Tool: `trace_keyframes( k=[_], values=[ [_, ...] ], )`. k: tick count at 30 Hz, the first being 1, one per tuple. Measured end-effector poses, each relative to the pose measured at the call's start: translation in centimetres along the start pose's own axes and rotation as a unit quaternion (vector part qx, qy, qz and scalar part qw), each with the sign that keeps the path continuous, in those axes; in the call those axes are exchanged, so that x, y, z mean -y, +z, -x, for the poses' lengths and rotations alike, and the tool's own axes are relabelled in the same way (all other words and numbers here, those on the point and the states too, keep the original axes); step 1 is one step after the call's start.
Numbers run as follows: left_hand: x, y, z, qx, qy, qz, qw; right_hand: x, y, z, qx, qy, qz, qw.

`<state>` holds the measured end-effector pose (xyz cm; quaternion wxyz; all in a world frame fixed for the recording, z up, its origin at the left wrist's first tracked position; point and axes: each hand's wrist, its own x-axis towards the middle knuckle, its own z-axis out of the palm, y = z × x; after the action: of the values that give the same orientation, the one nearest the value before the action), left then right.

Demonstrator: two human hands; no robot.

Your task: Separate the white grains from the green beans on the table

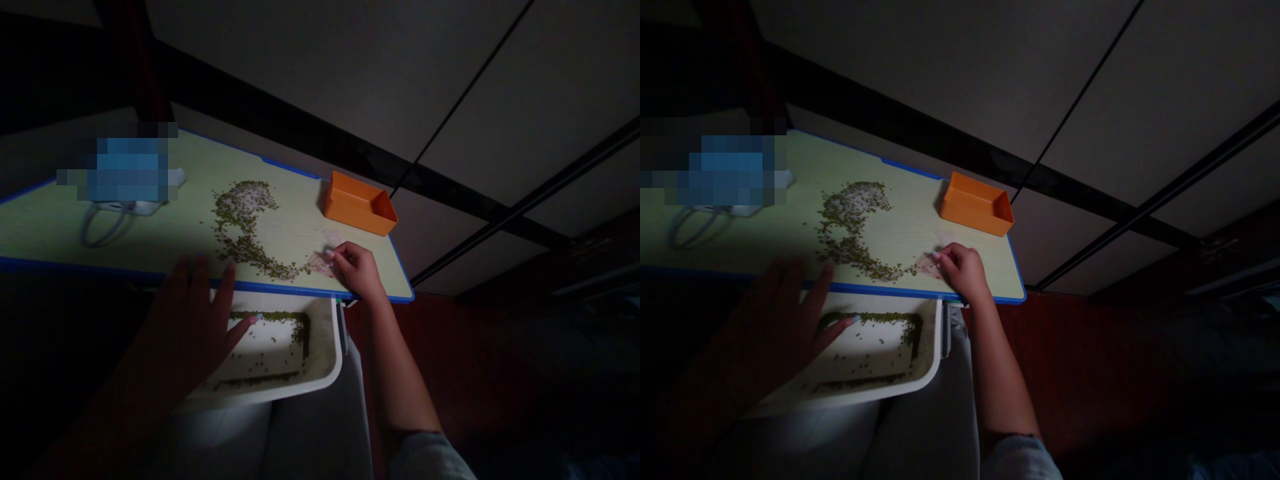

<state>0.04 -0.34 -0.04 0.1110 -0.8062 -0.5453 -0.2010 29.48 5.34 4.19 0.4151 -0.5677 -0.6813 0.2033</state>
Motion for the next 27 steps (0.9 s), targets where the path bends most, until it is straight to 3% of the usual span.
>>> trace_keyframes(
  k=[10, 27],
  values=[
    [-0.14, -0.63, -0.1, 0.0, -0.005, 0.05, 0.999, -0.22, -0.13, 0.3, 0.029, 0.01, -0.054, 0.998],
    [-0.08, -0.38, -0.02, 0.002, 0.001, 0.053, 0.999, 0.15, 0.02, 0.13, 0.032, -0.005, 0.004, 0.999]
  ],
)
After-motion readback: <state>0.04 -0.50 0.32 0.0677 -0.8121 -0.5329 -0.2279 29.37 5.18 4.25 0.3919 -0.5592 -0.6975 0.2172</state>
